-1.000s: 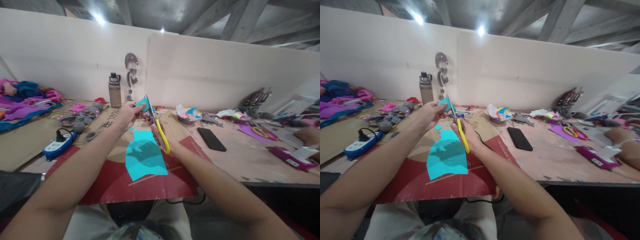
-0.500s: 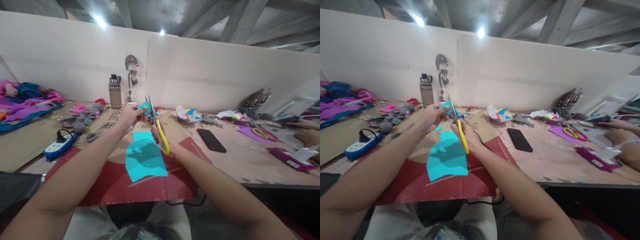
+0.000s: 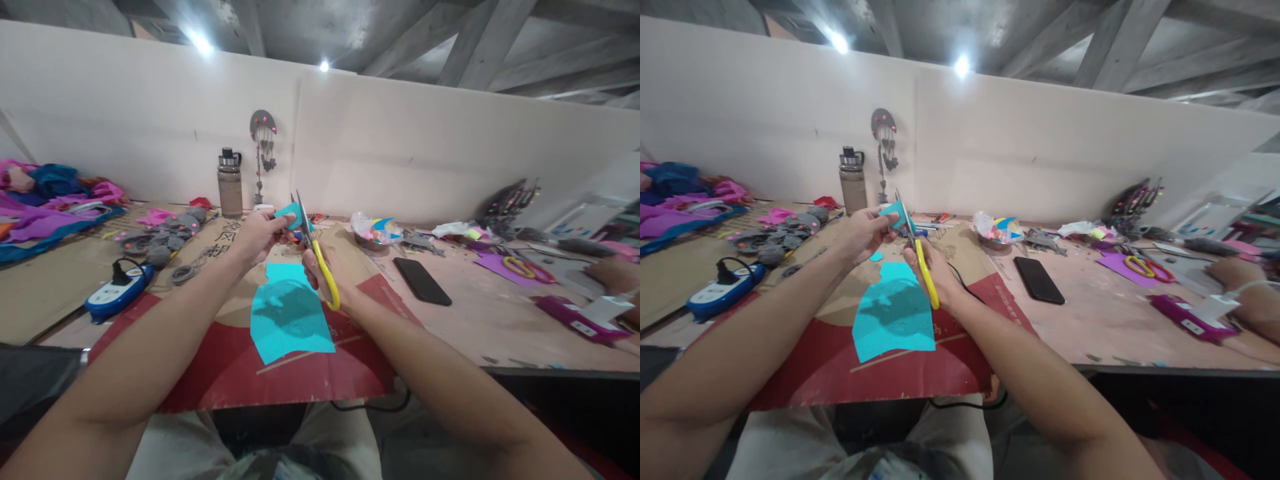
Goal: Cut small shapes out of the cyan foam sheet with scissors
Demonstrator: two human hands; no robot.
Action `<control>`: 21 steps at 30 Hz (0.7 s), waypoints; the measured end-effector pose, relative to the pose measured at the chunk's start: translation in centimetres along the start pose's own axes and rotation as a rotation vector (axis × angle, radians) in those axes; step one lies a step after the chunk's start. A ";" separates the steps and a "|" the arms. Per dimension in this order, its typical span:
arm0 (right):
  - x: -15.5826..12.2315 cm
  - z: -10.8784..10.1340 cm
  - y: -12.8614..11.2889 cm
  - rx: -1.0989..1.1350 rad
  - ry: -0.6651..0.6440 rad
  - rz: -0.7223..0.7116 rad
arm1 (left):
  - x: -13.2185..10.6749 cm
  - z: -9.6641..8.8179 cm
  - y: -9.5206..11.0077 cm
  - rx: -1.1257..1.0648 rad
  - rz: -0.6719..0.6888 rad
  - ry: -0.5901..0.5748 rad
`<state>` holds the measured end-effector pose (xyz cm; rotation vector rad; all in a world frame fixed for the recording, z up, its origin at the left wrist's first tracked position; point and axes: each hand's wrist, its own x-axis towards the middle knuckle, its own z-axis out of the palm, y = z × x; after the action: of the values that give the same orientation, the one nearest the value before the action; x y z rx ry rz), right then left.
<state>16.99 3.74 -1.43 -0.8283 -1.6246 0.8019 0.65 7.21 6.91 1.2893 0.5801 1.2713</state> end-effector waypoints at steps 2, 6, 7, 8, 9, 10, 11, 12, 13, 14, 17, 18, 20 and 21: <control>0.0 0.0 0.0 0.002 -0.002 -0.006 | 0.0 0.0 0.0 0.003 -0.001 0.000; -0.1 -0.1 0.1 0.019 -0.009 0.011 | 0.0 -0.1 0.0 0.003 0.000 -0.006; -0.2 -0.1 0.1 0.020 -0.008 0.019 | 0.0 -0.1 0.0 0.001 0.003 -0.011; -0.2 -0.1 0.1 0.018 -0.008 0.026 | 0.0 -0.1 0.0 -0.003 0.006 -0.012; -0.2 -0.1 0.1 0.018 -0.008 0.030 | 0.0 -0.1 0.1 -0.006 0.011 -0.011; -0.2 -0.1 0.1 0.018 -0.009 0.031 | 0.0 -0.1 0.1 -0.009 0.015 -0.009; -0.2 -0.1 0.0 0.019 -0.011 0.032 | 0.0 -0.1 0.2 -0.010 0.017 -0.008; -0.3 -0.2 0.0 0.019 -0.013 0.033 | -0.1 -0.1 0.2 -0.008 0.017 -0.005; -0.3 -0.2 -0.1 0.017 -0.013 0.036 | -0.1 -0.1 0.2 -0.004 0.017 -0.003; -0.3 -0.2 -0.1 0.014 -0.014 0.040 | -0.1 -0.2 0.2 0.001 0.015 -0.002; -0.3 -0.2 -0.3 0.004 -0.017 0.050 | 0.0 -0.3 0.3 0.006 0.015 0.004; -0.3 -0.2 -0.4 0.004 -0.017 0.050 | 0.0 -0.3 0.2 0.005 0.016 0.005; -0.3 -0.1 -0.4 0.012 -0.015 0.052 | 0.0 -0.3 0.2 -0.001 0.017 0.008; -0.3 -0.1 -0.4 0.016 -0.010 0.064 | 0.0 -0.3 0.2 -0.004 0.017 0.010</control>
<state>17.08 3.23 -1.22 -0.8697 -1.6050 0.8641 0.31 7.32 7.04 1.2876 0.5744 1.2926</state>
